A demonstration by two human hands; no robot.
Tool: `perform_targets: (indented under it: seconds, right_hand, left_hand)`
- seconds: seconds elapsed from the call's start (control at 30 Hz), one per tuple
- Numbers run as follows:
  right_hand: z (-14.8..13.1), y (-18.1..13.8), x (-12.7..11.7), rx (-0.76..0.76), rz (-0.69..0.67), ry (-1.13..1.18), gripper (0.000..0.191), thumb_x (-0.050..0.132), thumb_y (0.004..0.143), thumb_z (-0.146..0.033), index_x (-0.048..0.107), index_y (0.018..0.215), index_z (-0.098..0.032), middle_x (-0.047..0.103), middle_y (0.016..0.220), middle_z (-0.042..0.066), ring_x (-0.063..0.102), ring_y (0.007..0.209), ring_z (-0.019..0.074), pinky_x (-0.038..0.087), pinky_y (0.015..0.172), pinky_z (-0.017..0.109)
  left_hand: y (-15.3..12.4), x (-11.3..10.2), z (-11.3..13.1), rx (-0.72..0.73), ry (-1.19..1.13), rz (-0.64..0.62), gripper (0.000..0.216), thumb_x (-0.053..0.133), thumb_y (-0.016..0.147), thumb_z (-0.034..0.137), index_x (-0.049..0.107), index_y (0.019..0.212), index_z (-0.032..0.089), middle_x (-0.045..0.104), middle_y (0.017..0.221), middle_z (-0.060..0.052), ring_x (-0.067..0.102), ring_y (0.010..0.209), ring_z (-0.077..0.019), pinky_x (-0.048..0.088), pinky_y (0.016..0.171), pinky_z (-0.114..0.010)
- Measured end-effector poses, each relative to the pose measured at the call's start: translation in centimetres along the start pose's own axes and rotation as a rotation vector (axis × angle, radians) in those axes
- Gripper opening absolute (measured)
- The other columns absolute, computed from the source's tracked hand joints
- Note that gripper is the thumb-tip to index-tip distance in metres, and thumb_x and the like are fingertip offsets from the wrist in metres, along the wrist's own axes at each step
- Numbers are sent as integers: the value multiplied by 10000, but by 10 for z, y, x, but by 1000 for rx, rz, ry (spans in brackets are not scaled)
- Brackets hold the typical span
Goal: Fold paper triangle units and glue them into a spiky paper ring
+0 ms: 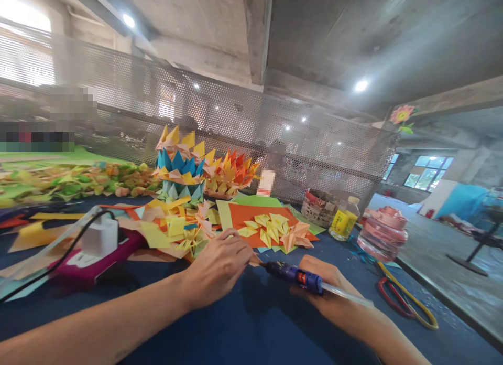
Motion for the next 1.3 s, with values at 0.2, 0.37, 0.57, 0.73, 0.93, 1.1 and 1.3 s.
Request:
perform_targets:
  seconds: [0.2, 0.37, 0.57, 0.73, 0.93, 1.1, 1.3]
  right_hand:
    - [3, -4, -2, -16, 2, -62, 256, 560, 878, -398, 557, 721, -196, 610, 751, 26, 559, 678, 159, 413, 606, 254]
    - [31, -24, -19, 213, 86, -242, 234, 551, 861, -475, 631, 910, -260, 689, 767, 10, 649, 716, 208, 464, 632, 288]
    - [94, -63, -63, 395, 333, -462, 276, 553, 828, -527, 619, 923, -276, 728, 885, 25, 686, 768, 266, 485, 687, 348]
    - [145, -84, -79, 500, 317, -371, 357, 572, 766, -468, 571, 1044, -244, 718, 876, 52, 675, 764, 273, 490, 703, 373]
    - [159, -87, -68, 524, 162, -78, 459, 593, 677, -383, 496, 1086, -201, 663, 728, 1, 629, 651, 215, 483, 659, 345]
    - [152, -89, -63, 519, 108, 26, 521, 657, 650, -406, 517, 1101, -187, 646, 743, 10, 634, 734, 225, 486, 722, 360]
    - [153, -92, -70, 545, 145, -20, 440, 641, 644, -408, 572, 1026, -203, 644, 699, 6, 626, 664, 209, 485, 647, 334]
  left_hand:
    - [0, -7, -2, -9, 4, 50, 231, 395, 922, 122, 509, 724, 158, 554, 679, -8, 517, 665, -151, 415, 793, -351]
    - [2, -18, -3, -19, -8, 123, 247, 387, 924, 120, 501, 709, 160, 550, 668, -8, 502, 644, -148, 418, 797, -349]
    - [0, -16, -7, -57, -52, 125, 179, 445, 886, 100, 512, 734, 166, 568, 681, -8, 520, 663, -160, 418, 776, -341]
    - [-1, -14, -9, -91, -70, 113, 155, 499, 840, 71, 511, 719, 167, 569, 677, -6, 525, 685, -172, 418, 746, -329]
    - [0, -15, -9, -95, -80, 116, 158, 527, 837, 69, 514, 710, 162, 572, 681, -5, 529, 694, -169, 416, 742, -317]
    - [0, -15, -9, -97, -87, 107, 149, 512, 840, 73, 524, 724, 167, 588, 692, -6, 539, 693, -169, 416, 749, -324]
    - [-1, -15, -9, -91, -89, 112, 160, 508, 825, 61, 512, 710, 172, 591, 678, 0, 536, 670, -164, 407, 764, -332]
Point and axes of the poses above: each hand's wrist, its own y-axis towards the middle knuckle, its own x-axis out of the palm, z = x × y, the point moved 8 cm from there along y, towards the middle knuckle
